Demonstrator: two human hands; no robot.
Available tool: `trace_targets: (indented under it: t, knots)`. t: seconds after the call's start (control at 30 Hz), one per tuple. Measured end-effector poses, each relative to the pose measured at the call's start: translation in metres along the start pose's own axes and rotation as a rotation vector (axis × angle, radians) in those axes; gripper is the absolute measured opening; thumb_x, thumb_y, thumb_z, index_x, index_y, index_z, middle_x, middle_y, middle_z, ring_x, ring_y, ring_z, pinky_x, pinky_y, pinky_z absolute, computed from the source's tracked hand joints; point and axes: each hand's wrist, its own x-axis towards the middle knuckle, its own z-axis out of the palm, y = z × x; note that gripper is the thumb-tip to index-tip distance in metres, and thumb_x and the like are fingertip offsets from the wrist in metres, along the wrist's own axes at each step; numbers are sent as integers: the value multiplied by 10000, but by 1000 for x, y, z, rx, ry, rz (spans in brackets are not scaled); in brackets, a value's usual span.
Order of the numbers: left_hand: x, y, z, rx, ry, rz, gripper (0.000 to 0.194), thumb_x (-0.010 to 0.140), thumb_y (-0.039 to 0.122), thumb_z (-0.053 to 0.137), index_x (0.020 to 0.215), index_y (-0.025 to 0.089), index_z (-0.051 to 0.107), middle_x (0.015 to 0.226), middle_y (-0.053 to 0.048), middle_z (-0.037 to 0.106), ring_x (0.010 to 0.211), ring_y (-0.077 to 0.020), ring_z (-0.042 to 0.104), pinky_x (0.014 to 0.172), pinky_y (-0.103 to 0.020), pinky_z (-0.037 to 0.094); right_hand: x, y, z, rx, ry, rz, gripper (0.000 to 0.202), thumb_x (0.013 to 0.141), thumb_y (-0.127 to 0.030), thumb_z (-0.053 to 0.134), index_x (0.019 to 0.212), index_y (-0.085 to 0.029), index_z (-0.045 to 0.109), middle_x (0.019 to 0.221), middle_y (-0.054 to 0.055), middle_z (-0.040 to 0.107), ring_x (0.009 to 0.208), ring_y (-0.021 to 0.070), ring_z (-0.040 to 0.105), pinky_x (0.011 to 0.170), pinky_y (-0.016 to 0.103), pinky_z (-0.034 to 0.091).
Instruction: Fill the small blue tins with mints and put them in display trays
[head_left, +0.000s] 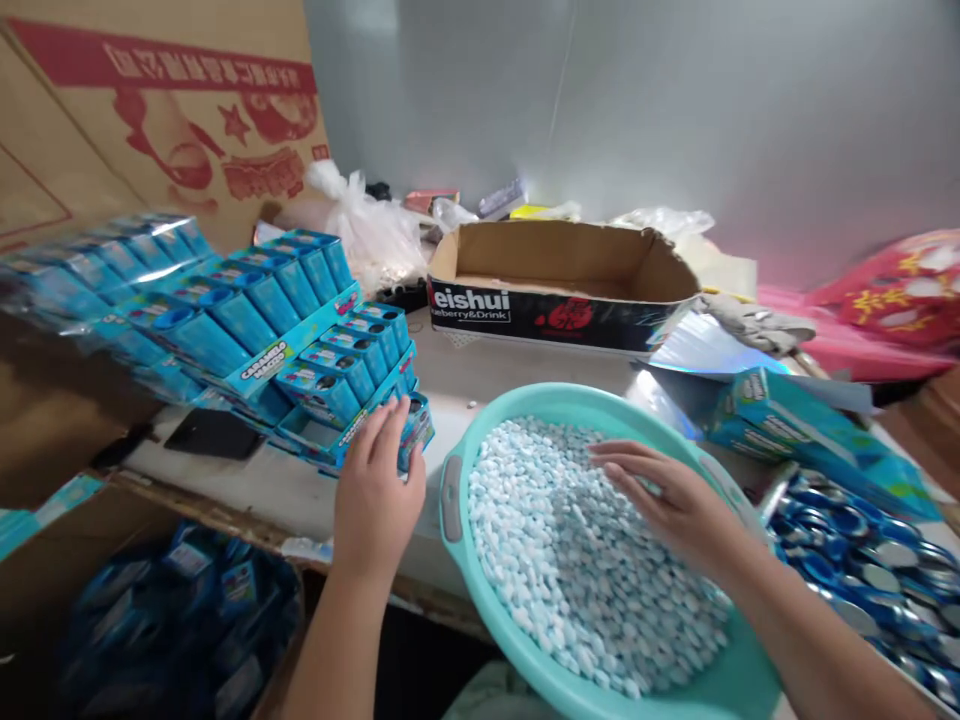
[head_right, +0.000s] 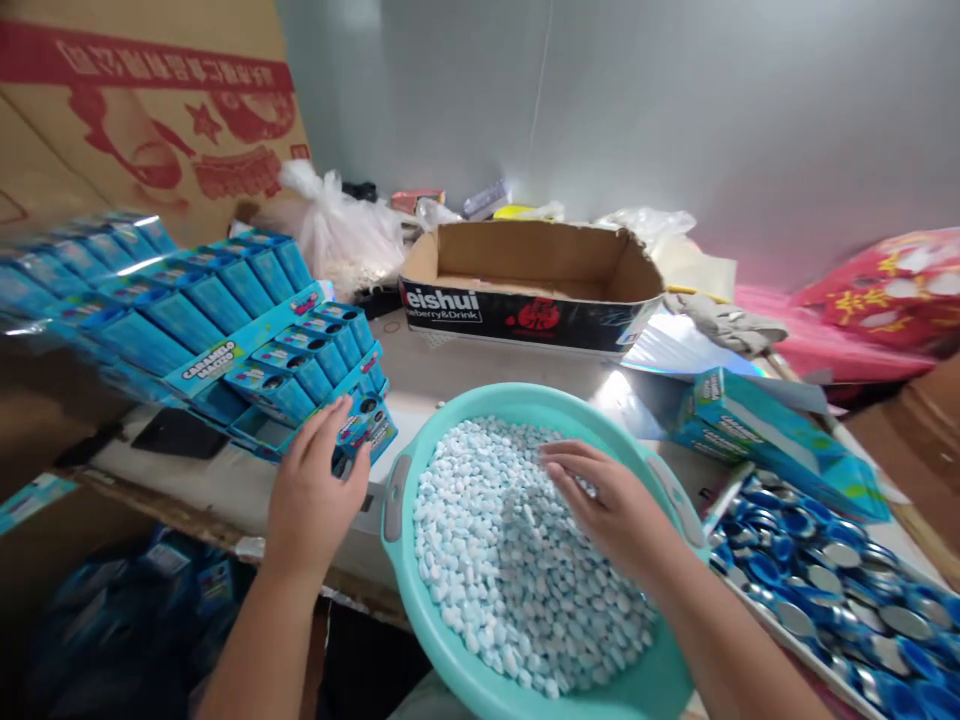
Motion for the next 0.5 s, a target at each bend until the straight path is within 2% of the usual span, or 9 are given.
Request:
trace_targets:
  t: [0.07,0.13,0.17,0.23,0.27,0.3,0.37,0.43,0.5]
  knots:
    - [16,-6,11,105,-119,-122,736,821,192,687,1504,189,412,1447,-177,531,1313,-368,527,1093,-512,439,-2,0,1,8,-19,-54,383,1021,-456,445,1022,-215,743,1253,115,675,1139,269,647,972,422,540]
    - [25,-13,18,189,-221,-296,954,770,223,743,1576,111,245,1346,-246,595,1204,-415,600,978,-538,501,-5,2,1,32,-19,-85,366,1022,-440,446,1053,-227,742,1278,109,661,1158,266,636,988,443,530]
    - [27,-14,18,197,-252,-376,1043,754,242,764,1594,92,164,1269,-250,640,1128,-417,640,908,-528,529,-7,2,0,56,-5,-89,360,1017,-443,456,1072,-230,740,1282,110,659,1166,268,631,998,457,524]
    - [30,-10,14,168,-228,-463,1112,733,292,794,1603,120,123,1170,-206,696,1004,-392,684,806,-490,552,-10,0,-1,167,55,-42,363,993,-474,493,1113,-226,729,1289,117,658,1207,285,610,1035,494,500]
    - [31,-4,10,150,-154,-439,1062,731,312,798,1591,154,195,1166,-177,702,994,-377,683,804,-478,550,-10,-2,-1,283,86,16,381,981,-495,506,1133,-218,718,1285,125,663,1219,294,607,1046,510,494]
    - [33,4,5,131,-67,-352,946,741,316,787,1548,186,312,1179,-150,699,1016,-362,672,835,-472,541,-10,-7,-1,450,111,91,410,977,-515,498,1151,-206,703,1284,136,666,1220,300,613,1048,520,495]
    - [38,25,-6,104,39,-34,612,790,258,719,1372,221,532,1200,-105,692,1077,-330,637,935,-467,500,-6,-21,3,894,115,256,470,1001,-530,407,1173,-175,663,1292,169,662,1188,298,647,1024,518,522]
    - [42,48,-13,107,-17,348,405,827,168,641,1226,236,620,1198,-73,691,1098,-304,602,978,-456,458,2,-39,9,1313,63,359,510,1033,-489,249,1165,-155,612,1343,204,619,1167,280,666,1022,499,527]
    - [45,68,-14,146,-99,652,375,858,123,612,1213,243,630,1172,-56,702,1042,-279,592,932,-431,453,10,-58,15,1523,36,389,517,1046,-440,150,1152,-157,569,1284,200,636,1149,232,674,1023,437,532]
